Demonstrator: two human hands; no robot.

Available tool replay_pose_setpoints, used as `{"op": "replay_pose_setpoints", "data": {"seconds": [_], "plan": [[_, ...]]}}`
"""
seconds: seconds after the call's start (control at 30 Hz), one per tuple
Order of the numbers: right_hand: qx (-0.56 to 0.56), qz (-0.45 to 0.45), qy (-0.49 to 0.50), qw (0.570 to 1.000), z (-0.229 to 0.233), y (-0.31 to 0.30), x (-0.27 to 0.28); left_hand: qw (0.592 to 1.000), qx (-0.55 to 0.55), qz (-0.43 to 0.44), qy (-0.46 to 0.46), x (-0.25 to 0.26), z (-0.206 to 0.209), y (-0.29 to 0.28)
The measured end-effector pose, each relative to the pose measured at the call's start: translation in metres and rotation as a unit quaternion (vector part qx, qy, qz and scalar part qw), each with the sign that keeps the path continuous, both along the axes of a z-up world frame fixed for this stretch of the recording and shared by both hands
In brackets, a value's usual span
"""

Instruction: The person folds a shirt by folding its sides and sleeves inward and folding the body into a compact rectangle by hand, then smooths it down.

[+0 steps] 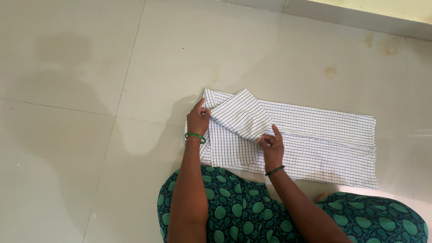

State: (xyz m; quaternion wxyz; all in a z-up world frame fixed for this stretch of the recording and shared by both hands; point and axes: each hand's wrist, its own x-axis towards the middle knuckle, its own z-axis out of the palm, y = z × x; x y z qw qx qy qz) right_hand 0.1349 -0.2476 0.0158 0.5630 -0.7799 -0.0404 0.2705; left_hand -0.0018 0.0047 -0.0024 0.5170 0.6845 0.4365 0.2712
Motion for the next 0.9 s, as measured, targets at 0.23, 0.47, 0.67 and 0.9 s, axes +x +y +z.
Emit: {"op": "replay_pose_setpoints", "data": {"seconds": [0.23, 0.47, 0.67, 0.9], "plan": [[0.179, -0.017, 0.014, 0.984, 0.002, -0.020, -0.003, 1.000, -0.027, 0.008, -0.003, -0.003, -0.004, 0.001], [0.099, 0.020, 0.116, 0.988, 0.004, -0.016, -0.008, 0.998, 0.017, -0.017, 0.051, -0.003, 0.004, -0.004], [0.134, 0.001, 0.066, 0.989, -0.005, -0.024, -0.016, 0.999, -0.009, -0.034, 0.026, -0.006, -0.004, 0.001], [0.094, -0.022, 0.122, 0.988, 0.004, -0.022, -0.024, 0.999, -0.010, -0.031, 0.019, -0.003, 0.006, -0.003]]}}
